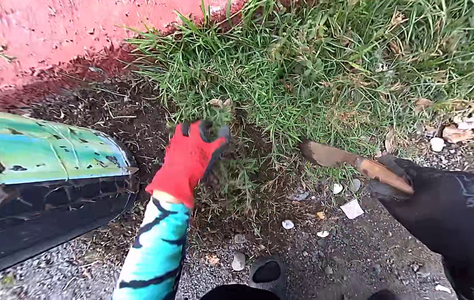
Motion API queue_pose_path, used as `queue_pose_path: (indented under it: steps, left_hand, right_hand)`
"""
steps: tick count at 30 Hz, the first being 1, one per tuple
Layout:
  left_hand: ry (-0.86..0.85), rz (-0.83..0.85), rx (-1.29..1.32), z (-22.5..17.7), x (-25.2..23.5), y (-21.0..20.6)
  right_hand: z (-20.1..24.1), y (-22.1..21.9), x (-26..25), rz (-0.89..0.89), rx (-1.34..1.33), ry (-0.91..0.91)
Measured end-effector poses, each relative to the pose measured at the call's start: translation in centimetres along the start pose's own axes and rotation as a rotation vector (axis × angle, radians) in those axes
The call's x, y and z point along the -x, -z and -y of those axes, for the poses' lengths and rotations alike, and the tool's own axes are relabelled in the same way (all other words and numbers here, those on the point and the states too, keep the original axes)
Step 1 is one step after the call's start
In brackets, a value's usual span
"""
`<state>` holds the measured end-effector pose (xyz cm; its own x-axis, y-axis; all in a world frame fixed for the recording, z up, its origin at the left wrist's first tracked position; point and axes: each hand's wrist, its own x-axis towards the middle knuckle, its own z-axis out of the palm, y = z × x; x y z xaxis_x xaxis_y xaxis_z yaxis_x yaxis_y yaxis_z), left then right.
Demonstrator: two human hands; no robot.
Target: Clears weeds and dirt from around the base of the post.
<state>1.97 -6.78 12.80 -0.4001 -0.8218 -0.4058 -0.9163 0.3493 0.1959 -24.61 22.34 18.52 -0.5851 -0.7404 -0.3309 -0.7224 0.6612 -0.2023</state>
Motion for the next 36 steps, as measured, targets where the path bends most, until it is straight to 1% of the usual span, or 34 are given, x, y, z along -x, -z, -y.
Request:
queue_pose_path:
  steps: [2, 5, 7, 9, 16, 21, 23, 26, 28, 30, 31, 32, 34, 36]
  left_hand:
    - [0.084, -0.046, 0.007, -3.4, -3.5, -0.3]
    - [0.147, -0.045, -0.084, -5.9, -7.1, -4.5]
    - [0.153, -0.093, -0.153, -6.1, -8.3, -6.5]
    - [0.179, -0.119, -0.147, -5.5, -8.8, -7.0]
    - [0.238, -0.038, -0.197, -5.6, -11.2, -4.9]
    - [0.245, -0.031, -0.127, -4.9, -11.2, -5.0]
    - [0.259, -0.030, -0.105, -4.5, -10.6, -5.3]
    - [0.280, 0.002, -0.042, -4.1, -8.2, -5.8]
    - [0.249, 0.014, -0.018, -3.4, -6.6, -6.0]
    - [0.181, 0.007, 0.027, -1.1, -2.9, -7.3]
    - [0.171, 0.001, 0.053, 0.5, -1.3, -7.9]
    - [0.183, 0.014, 0.070, 1.8, -0.6, -8.1]
    - [0.207, 0.093, 0.036, 3.8, 0.8, -8.2]
    - [0.239, 0.153, 0.030, 5.6, 3.1, -8.4]
  right_hand:
    - [0.1, 0.0, 0.0, -0.005, 0.012, -0.003]
    - [0.4, 0.0, 0.2, -0.019, 0.008, -0.007]
    - [0.3, -0.1, 0.3, -0.015, 0.008, -0.016]
    - [0.0, -0.2, 0.5, 0.017, -0.006, -0.034]
    - [-1.7, -1.5, 0.8, 0.014, -0.078, -0.071]
    - [-2.3, -2.9, 1.1, 0.021, -0.110, -0.104]
    - [-2.5, -3.2, 1.1, 0.036, -0.139, -0.115]
    - [-3.0, -3.7, 1.1, 0.052, -0.168, -0.117]
    - [-3.4, -4.1, 1.0, 0.064, -0.190, -0.118]
    - [-4.4, -4.4, 1.4, 0.098, -0.249, -0.120]
    - [-5.1, -4.4, 1.8, 0.083, -0.302, -0.116]
    - [-5.7, -4.2, 2.2, 0.043, -0.372, -0.121]
    - [-6.9, -3.8, 3.6, -0.037, -0.554, -0.151]
    - [-7.5, -4.1, 5.0, -0.073, -0.719, -0.174]
